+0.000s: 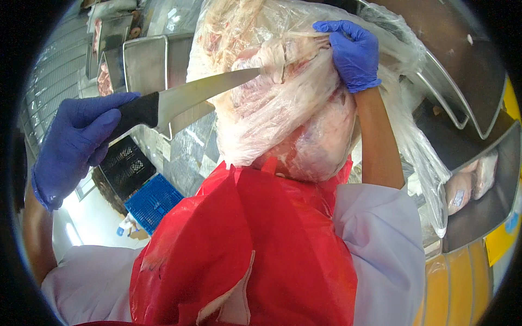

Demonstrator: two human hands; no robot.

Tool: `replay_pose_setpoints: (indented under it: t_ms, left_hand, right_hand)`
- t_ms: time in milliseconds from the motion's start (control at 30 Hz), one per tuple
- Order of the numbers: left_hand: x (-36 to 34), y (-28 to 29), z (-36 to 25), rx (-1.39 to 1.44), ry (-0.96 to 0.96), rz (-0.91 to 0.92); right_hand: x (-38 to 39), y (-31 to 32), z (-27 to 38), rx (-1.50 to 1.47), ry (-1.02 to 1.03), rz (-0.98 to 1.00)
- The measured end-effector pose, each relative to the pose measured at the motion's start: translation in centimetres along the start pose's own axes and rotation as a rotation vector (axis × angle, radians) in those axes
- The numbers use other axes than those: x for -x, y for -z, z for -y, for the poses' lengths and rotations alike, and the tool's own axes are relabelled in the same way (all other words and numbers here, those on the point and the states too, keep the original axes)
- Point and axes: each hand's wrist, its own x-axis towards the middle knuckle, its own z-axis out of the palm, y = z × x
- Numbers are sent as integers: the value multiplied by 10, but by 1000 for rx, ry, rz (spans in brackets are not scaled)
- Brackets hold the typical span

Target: The person uses a knife to cut a large piece of raw meat inside a clear plastic bag. The person holds the bag steady with one hand while making precise cuts with the other, separating the meat into smaller portions within the packaging.

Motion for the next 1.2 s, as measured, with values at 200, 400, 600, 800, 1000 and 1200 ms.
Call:
replay_pose_setpoints:
  t_ms: [200,400,600,800,1000,1200]
  left_hand:
    - [-18,-51,13,207,30,8]
    - [-34,-96,84,671,50,198]
    - [-105,-104,161,754,-82,436]
    - [-177,-114,205,768,-291,553]
    - [-218,-94,216,621,-309,578]
    - [-85,-37,163,354,-363,277]
  right_hand:
    - [-21,5,-11,96,38,86]
    - [-20,19,-37,319,116,-10]
    - [-22,-4,-5,43,-45,-74]
    - [-42,9,-14,128,-22,25]
    - [-53,32,-34,398,45,63]
    - [-3,-4,57,805,268,128]
